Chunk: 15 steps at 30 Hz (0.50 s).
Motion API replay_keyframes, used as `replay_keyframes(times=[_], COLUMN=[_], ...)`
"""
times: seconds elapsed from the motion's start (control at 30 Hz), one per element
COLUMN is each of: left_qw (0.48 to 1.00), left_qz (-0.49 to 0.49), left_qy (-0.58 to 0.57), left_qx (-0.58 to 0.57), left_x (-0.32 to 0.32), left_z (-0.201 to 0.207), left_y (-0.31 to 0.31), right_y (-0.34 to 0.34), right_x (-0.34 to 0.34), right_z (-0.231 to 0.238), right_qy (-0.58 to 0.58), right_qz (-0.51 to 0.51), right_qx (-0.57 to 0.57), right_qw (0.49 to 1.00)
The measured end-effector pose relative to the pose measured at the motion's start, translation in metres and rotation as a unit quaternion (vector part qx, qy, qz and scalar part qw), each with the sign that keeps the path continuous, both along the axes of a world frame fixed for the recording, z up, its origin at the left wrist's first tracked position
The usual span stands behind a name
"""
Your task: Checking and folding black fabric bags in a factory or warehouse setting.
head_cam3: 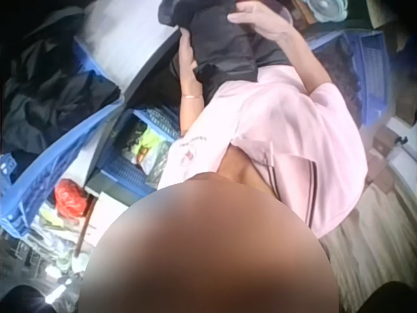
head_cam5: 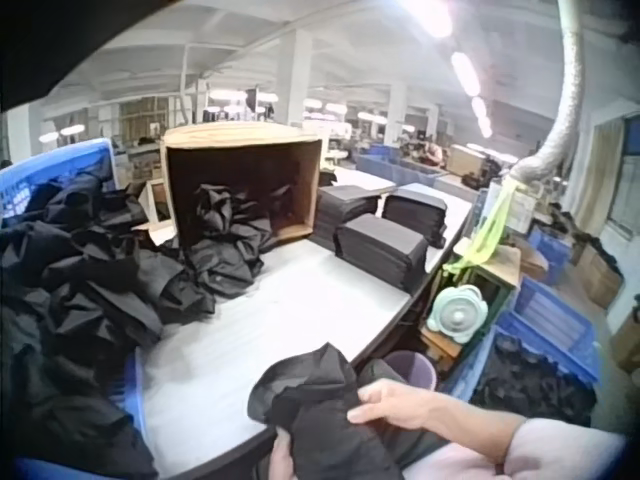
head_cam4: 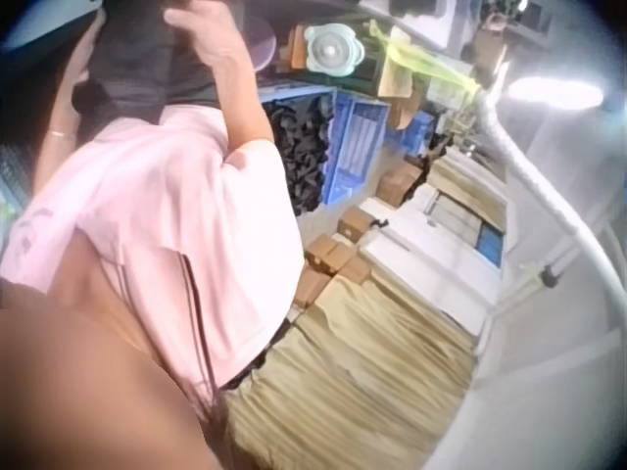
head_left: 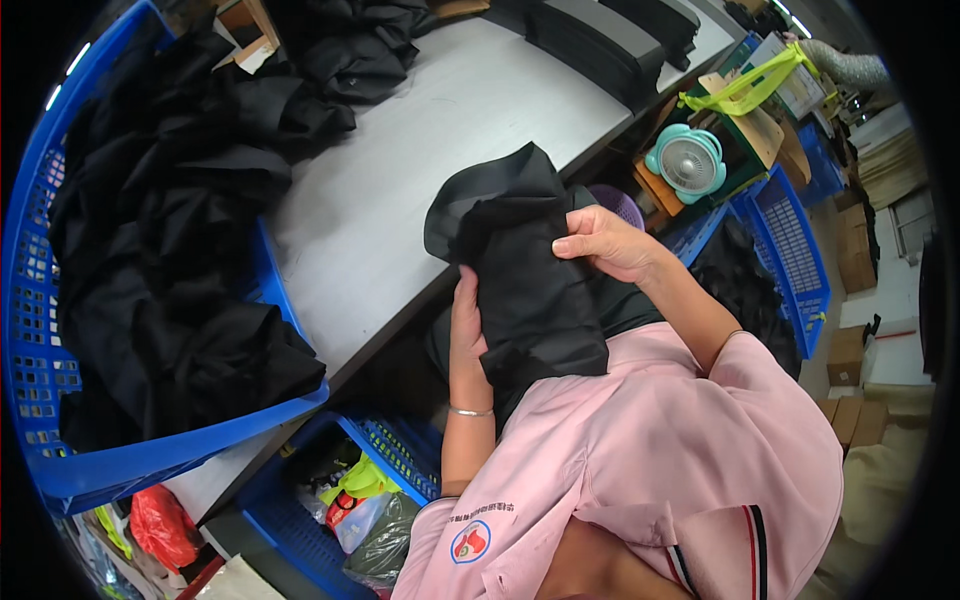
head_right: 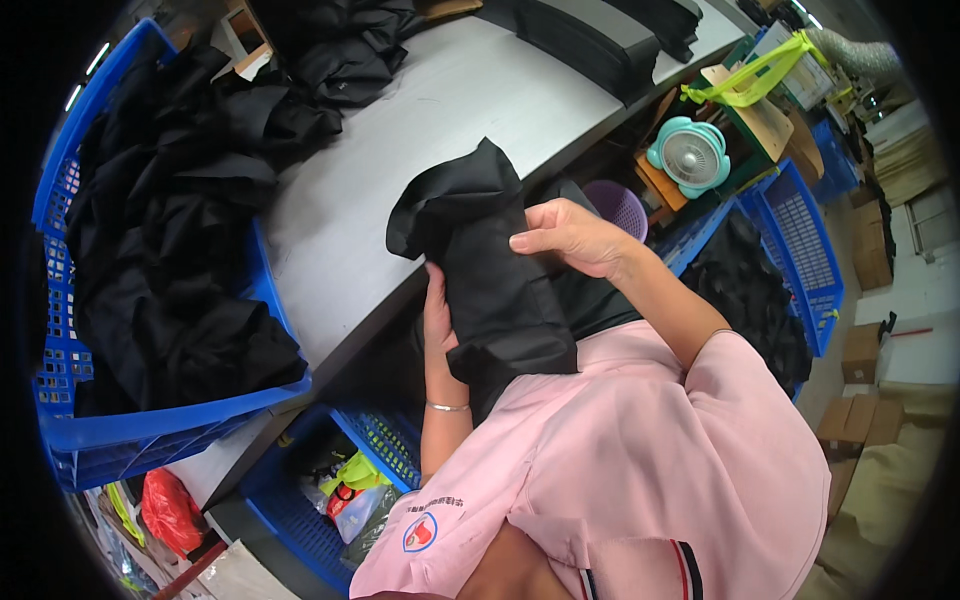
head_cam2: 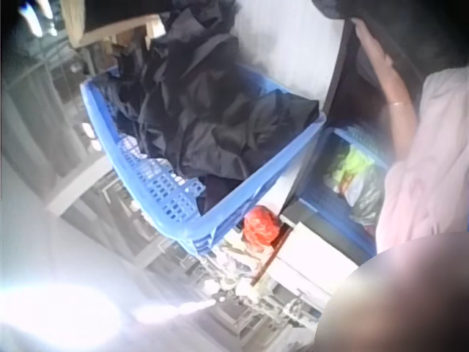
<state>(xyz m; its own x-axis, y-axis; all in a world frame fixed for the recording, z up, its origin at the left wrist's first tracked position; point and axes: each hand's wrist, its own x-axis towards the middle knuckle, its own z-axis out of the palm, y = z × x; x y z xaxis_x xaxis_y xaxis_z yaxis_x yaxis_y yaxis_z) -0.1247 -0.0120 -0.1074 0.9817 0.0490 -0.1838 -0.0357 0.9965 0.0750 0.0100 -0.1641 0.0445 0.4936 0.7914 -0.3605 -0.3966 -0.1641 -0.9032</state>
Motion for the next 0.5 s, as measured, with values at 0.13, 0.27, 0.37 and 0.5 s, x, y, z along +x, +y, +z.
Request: replay_keyframes(times=[0.13,0.27,0.37,0.5], left_qw=[0.982,0.902,0.895,0.893], left_qz=[0.077,0.130,0.147,0.169], left_qy=[0.028,0.152,0.190,0.200], left_qx=[0.167,0.384,0.375,0.365], left_x=[0.004,0.012,0.016,0.019], left_z=[0.026,0.049,0.041,0.045], left_y=[-0.015,-0.034,-0.037,-0.031], right_y=[-0.008,-0.016,-0.017,-0.049], right_x=[0.021,0.017,0.008,0.042], right_z=[-0.017,-0.014,0.002,0.018], right_qy=[-0.158,-0.559,-0.429,0.038], right_qz=[-0.004,-0.015,0.038,0.045], right_qx=[-0.051,-0.207,-0.207,-0.075], right_qw=[0.986,0.803,0.878,0.995])
